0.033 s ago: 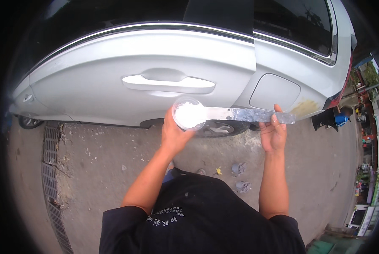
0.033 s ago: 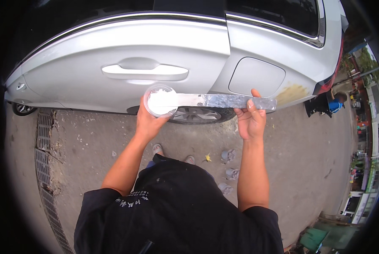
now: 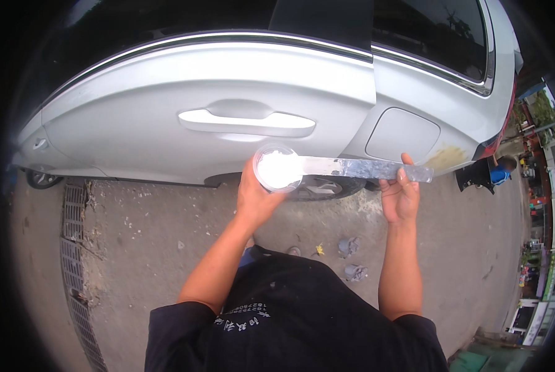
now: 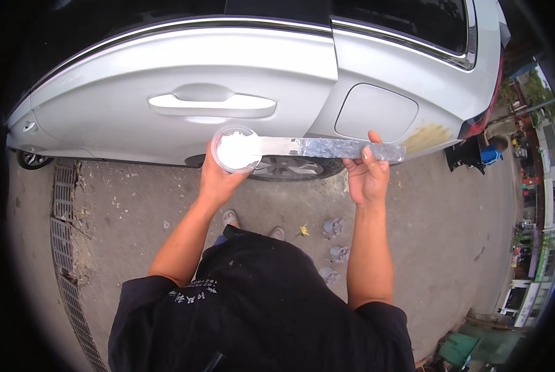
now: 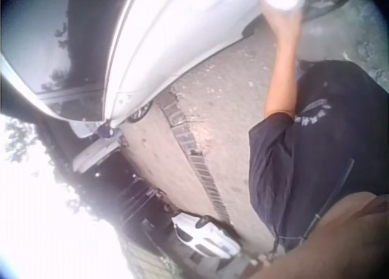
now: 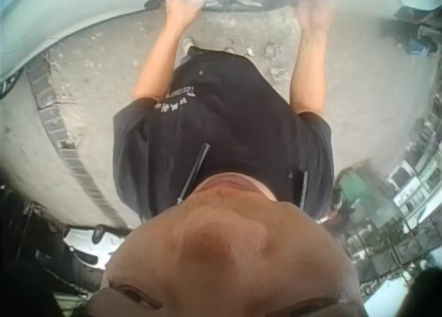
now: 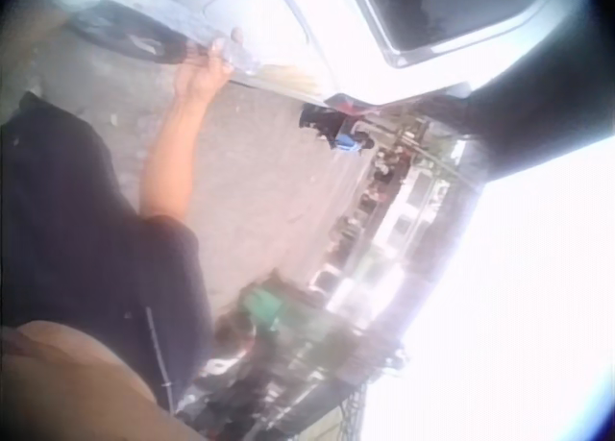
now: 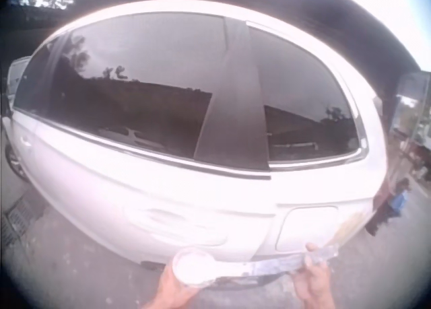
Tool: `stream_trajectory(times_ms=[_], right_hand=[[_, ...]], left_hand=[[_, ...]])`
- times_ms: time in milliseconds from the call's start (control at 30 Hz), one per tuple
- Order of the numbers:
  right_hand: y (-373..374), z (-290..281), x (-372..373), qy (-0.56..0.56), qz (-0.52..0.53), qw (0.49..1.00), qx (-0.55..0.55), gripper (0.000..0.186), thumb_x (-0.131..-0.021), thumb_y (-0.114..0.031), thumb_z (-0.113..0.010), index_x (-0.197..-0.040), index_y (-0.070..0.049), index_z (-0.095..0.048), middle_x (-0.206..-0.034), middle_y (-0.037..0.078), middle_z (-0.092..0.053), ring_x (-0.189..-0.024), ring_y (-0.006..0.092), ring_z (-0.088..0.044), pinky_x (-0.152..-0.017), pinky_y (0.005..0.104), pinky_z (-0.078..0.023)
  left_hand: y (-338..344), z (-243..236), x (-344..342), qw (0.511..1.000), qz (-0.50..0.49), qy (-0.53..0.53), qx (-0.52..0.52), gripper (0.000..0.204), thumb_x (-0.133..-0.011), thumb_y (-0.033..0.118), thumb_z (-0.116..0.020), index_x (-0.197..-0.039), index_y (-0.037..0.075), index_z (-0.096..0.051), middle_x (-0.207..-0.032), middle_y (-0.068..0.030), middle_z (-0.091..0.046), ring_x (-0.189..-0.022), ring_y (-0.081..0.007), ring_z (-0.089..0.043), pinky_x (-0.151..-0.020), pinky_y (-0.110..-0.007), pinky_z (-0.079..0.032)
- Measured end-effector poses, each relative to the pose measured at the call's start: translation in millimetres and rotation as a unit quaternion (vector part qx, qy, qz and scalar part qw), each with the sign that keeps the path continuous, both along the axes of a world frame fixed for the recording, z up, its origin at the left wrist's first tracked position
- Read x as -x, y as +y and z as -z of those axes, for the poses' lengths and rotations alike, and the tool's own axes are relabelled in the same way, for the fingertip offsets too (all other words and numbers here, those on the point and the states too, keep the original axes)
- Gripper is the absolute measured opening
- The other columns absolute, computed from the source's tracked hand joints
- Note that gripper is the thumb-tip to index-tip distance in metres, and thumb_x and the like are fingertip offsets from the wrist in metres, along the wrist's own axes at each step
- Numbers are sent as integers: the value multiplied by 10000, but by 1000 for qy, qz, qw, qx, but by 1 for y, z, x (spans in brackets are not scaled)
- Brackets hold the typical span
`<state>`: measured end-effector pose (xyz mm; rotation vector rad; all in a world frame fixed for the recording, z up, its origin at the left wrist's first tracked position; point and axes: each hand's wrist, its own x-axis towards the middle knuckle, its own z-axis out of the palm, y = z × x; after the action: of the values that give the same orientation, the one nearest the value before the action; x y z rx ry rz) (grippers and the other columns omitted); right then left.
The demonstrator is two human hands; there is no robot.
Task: The person scoops white body filler from a container using a metal spatula and applies it to a discolored area on the rear side panel of a silver car. They repeatedly load the spatula and smooth the filler over the affected surface.
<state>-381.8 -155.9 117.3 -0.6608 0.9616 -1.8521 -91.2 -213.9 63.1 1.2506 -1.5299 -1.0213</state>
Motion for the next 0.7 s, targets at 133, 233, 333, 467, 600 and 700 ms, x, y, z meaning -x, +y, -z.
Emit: stream_trajectory(times_ms=[133,233,333,467,600,700], right_hand=[[13,2,2,31,2,999,8,459,-913,-45,-600,-1344,-32,-444,-1067,117,-646,-938,234,-676,-781,387,-610],[22,9,17,49,-16,999,15,462,-916,-41,-595,-1351,-40,-439,-1092,124,-640,-962,239,-670,-801,395,-606],[29,25,30,44,-17,999,12,460,-920,-43,-594,-1354,-49,-439,-1123,131,-634,-985,241,-664,-819,401,-601],[34,43,44,24,-10,1000,7,453,-925,-49,-592,-1353,-64,-446,-1151,135,-631,-1002,245,-659,-838,405,-594],[34,55,54,8,-15,1000,16,440,-927,-53,-596,-1345,-69,-460,-1159,133,-630,-1000,245,-660,-836,401,-592],[34,61,62,3,-25,1000,18,434,-925,-59,-603,-1338,-77,-469,-1158,129,-632,-996,243,-661,-835,397,-590]], left_hand=[[9,11,6,999,36,15,-30,803,-687,230,-826,-1352,9,-434,-1279,-171,-540,-1216,-310,-523,-1023,-406,-422],[15,27,15,996,56,24,-65,807,-686,235,-826,-1352,7,-432,-1285,-170,-539,-1219,-310,-521,-1027,-402,-419],[16,33,25,995,71,1,-65,815,-690,241,-824,-1342,-13,-406,-1279,-178,-552,-1203,-290,-542,-1016,-388,-424],[18,43,34,996,78,-6,-51,821,-687,252,-823,-1339,-16,-402,-1276,-185,-551,-1209,-298,-538,-1021,-393,-420],[18,47,40,995,77,-7,-57,826,-687,257,-820,-1338,-23,-396,-1280,-191,-549,-1211,-302,-540,-1025,-393,-416],[21,53,45,996,71,-13,-53,830,-686,260,-818,-1338,-28,-394,-1282,-197,-548,-1211,-306,-541,-1027,-391,-414]])
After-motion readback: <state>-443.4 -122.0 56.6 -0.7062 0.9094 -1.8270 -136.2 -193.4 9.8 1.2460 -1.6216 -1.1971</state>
